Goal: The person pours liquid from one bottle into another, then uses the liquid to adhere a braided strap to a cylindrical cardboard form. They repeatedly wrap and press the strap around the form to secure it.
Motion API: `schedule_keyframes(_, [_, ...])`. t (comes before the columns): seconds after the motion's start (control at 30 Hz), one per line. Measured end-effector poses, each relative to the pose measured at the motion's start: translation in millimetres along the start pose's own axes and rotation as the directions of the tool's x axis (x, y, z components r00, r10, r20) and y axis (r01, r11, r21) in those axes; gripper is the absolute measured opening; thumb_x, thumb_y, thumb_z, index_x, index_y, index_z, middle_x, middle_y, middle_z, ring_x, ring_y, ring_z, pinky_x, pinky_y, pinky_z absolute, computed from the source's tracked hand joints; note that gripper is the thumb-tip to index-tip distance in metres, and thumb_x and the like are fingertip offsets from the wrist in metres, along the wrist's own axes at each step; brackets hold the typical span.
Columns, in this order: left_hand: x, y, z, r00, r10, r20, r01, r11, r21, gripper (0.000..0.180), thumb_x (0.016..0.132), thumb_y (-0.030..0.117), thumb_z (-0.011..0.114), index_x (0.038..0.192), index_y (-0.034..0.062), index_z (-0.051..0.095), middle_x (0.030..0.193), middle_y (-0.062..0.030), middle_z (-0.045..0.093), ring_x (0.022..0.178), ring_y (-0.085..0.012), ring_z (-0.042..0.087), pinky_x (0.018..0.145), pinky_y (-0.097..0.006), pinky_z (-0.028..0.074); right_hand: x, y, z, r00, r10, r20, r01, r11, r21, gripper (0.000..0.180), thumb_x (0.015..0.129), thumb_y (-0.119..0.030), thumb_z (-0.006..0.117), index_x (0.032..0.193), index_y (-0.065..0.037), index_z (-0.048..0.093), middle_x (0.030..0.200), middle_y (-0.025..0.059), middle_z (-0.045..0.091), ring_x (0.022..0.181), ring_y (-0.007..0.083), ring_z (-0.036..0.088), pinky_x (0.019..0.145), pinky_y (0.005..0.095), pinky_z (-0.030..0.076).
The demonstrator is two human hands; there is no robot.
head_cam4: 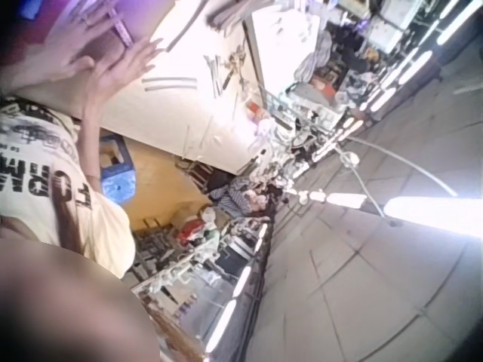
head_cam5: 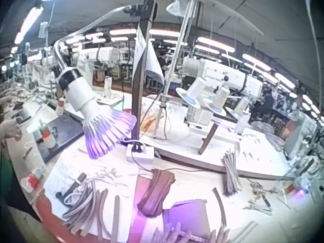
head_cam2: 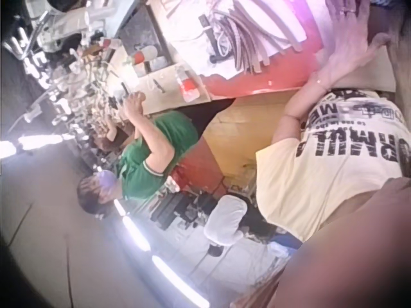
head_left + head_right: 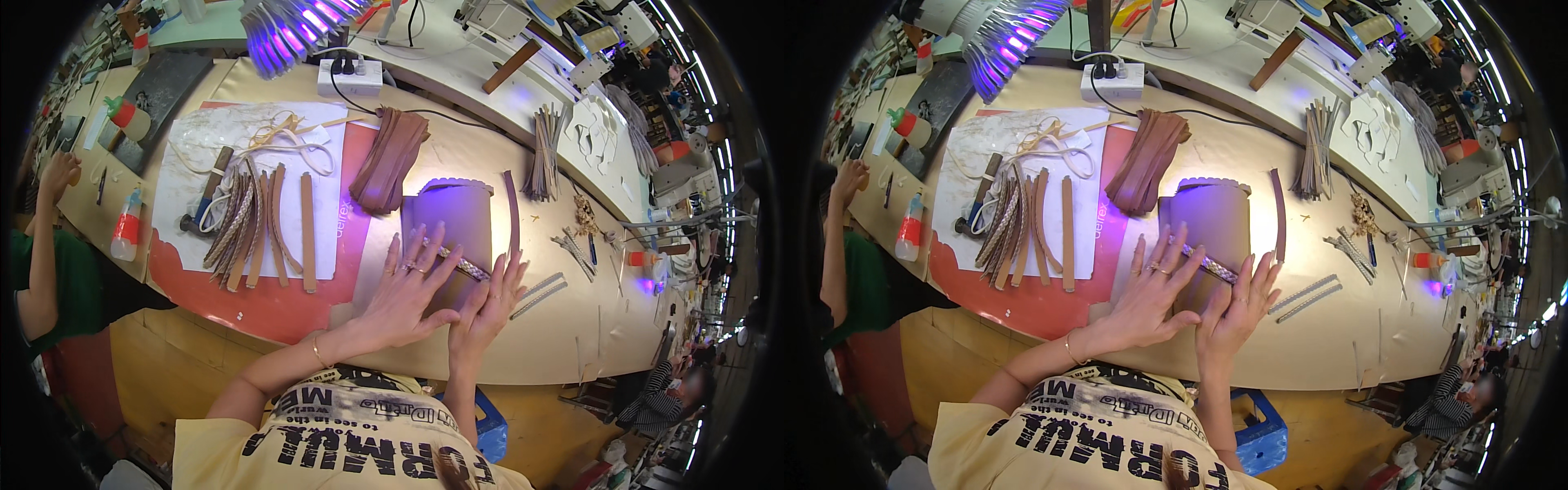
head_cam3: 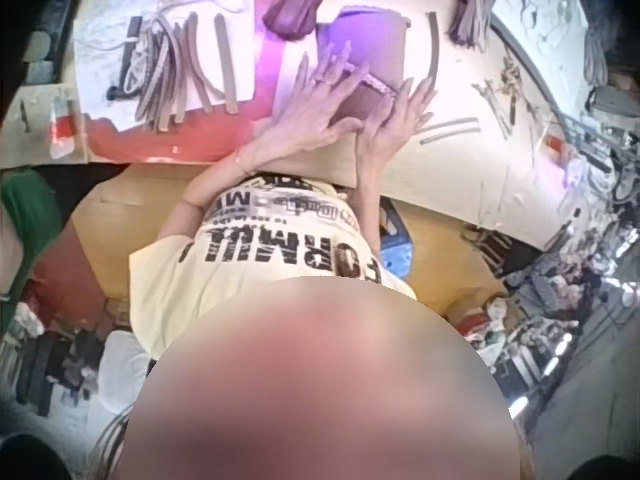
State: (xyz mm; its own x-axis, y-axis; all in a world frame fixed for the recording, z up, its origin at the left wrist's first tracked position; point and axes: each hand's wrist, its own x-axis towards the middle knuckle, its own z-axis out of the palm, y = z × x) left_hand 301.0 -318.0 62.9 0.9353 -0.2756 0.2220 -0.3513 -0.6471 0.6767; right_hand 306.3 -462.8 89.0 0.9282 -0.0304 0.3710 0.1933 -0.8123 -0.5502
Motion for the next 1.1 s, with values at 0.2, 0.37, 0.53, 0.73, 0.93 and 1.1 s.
schedule_keyframes(0.2, [-12,-11,18,0.999,-0.045,-0.03,0.036,0.965,-0.26,0.098,0.093,0.069,0.04,0.157,0.0019,0.011,0.162,-0.0276,0.003,0.15,-0.0453,0.004,0.118,-0.06,0.004,-1,23,-14,0.977,-0.051,0.206,0.009,0.98,0.199,0.053,0.106,-0.035,0.037,0.147,-0.003,0.045,0.158,0.0199,0.032,0.148,0.0382,0.027,0.118,0.05,0.02])
schedule_keyframes(0.37, [-9,-17,44,1.0,-0.017,-0.019,0.011,0.956,-0.292,0.11,0.086,0.07,0.055,0.157,0.0016,0.005,0.162,-0.0281,0.002,0.15,-0.0466,0.004,0.119,-0.059,0.009,9,38,-24,0.928,-0.057,0.368,-0.118,0.892,0.437,0.048,0.104,-0.025,0.043,0.147,-0.002,0.044,0.158,0.0202,0.031,0.147,0.0357,0.03,0.117,0.0419,0.027])
schedule_keyframes(0.53, [-6,-13,57,0.992,-0.031,-0.121,-0.021,0.913,-0.407,0.12,0.079,0.07,0.064,0.157,0.0019,0.004,0.162,-0.0288,0.001,0.15,-0.0463,0.004,0.119,-0.058,0.011,3,39,-14,0.954,-0.07,0.29,-0.064,0.902,0.427,0.047,0.1,-0.011,0.048,0.146,-0.001,0.045,0.158,0.0212,0.032,0.146,0.034,0.032,0.117,0.0406,0.028])
schedule_keyframes(0.73, [-11,-29,29,0.988,0.017,-0.153,-0.089,0.875,-0.477,0.111,0.084,0.064,0.063,0.157,0.0001,0.009,0.162,-0.0274,0.005,0.151,-0.0408,0.007,0.121,-0.05,0.012,7,26,-16,0.968,0.024,0.251,-0.124,0.911,0.393,0.039,0.099,-0.011,0.054,0.136,-0.001,0.057,0.154,0.0221,0.038,0.139,0.0344,0.044,0.108,0.039,0.039])
schedule_keyframes(0.93, [-20,-5,27,0.712,-0.608,-0.351,0.126,0.603,-0.788,0.049,0.1,0.02,0.056,0.143,0.0005,0.042,0.136,-0.0136,0.052,0.113,-0.0191,0.056,0.089,-0.032,0.047,7,3,-29,0.993,0.064,0.103,-0.081,0.982,0.17,0.02,0.093,-0.007,0.065,0.112,-0.004,0.071,0.108,0.0131,0.063,0.101,0.0253,0.062,0.086,0.0342,0.052])
schedule_keyframes(1.1, [-10,13,10,0.766,-0.535,0.356,0.284,-0.214,-0.935,0.043,0.102,0.023,0.056,0.14,0.0051,0.047,0.117,-0.0026,0.061,0.1,-0.0125,0.057,0.081,-0.027,0.044,10,-15,-41,0.98,0.062,0.188,-0.091,0.985,0.146,0.024,0.09,-0.005,0.068,0.114,-0.003,0.067,0.103,0.0096,0.061,0.091,0.0213,0.06,0.075,0.0296,0.051])
